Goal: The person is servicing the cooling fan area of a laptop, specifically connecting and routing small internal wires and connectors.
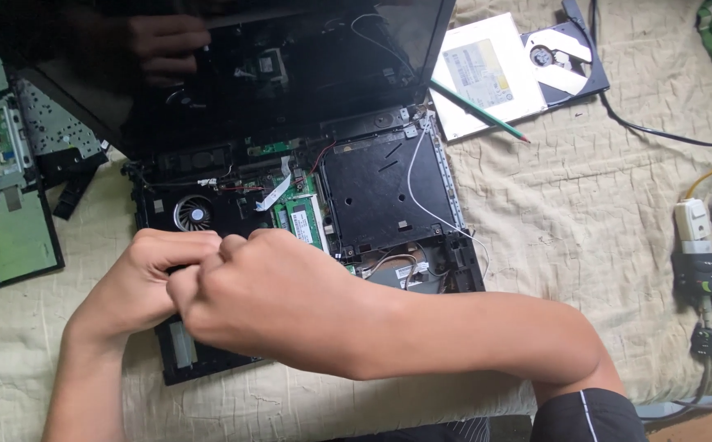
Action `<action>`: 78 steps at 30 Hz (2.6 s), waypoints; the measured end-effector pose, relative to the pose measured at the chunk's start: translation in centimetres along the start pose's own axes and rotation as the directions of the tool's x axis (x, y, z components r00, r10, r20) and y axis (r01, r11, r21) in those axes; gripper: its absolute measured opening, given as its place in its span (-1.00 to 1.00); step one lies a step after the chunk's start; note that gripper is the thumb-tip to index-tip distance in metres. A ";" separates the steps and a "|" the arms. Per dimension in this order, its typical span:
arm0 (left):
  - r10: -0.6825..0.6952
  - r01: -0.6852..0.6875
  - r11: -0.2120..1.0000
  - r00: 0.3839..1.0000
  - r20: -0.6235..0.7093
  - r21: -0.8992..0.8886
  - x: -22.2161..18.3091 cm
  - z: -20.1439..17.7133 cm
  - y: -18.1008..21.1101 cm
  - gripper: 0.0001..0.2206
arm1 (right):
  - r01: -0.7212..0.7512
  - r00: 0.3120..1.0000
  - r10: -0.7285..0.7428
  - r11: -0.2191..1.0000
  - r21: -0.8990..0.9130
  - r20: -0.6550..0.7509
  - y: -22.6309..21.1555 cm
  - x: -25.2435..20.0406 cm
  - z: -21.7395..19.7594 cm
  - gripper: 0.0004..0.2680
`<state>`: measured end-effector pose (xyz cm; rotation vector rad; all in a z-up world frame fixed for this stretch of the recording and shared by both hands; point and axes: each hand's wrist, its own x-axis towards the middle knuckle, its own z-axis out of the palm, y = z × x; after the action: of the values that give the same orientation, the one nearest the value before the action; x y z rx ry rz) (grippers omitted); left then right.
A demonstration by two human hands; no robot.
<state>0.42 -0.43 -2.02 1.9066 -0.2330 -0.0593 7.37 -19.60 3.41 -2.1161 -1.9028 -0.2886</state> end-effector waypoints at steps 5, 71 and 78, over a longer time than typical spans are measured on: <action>-0.080 0.082 0.996 0.995 0.057 -0.043 -0.2 -0.3 -0.2 -0.81 | 0.097 0.994 -0.098 0.995 0.027 0.040 0.5 -0.1 -0.7 -0.82; -0.172 0.173 0.983 0.985 -0.029 0.053 -0.1 0.0 0.0 -0.76 | -0.072 0.995 0.074 0.997 -0.019 0.066 -1.8 0.5 2.0 -0.70; -0.085 0.084 0.996 0.996 0.006 0.042 -0.1 -0.3 -0.3 -0.79 | -0.155 0.988 0.155 0.988 0.029 -0.012 -2.5 0.5 3.9 -0.69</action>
<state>0.37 -0.06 -2.17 1.9580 -0.1600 -0.1197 4.79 -17.59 0.05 -2.2214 -1.7121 -0.2421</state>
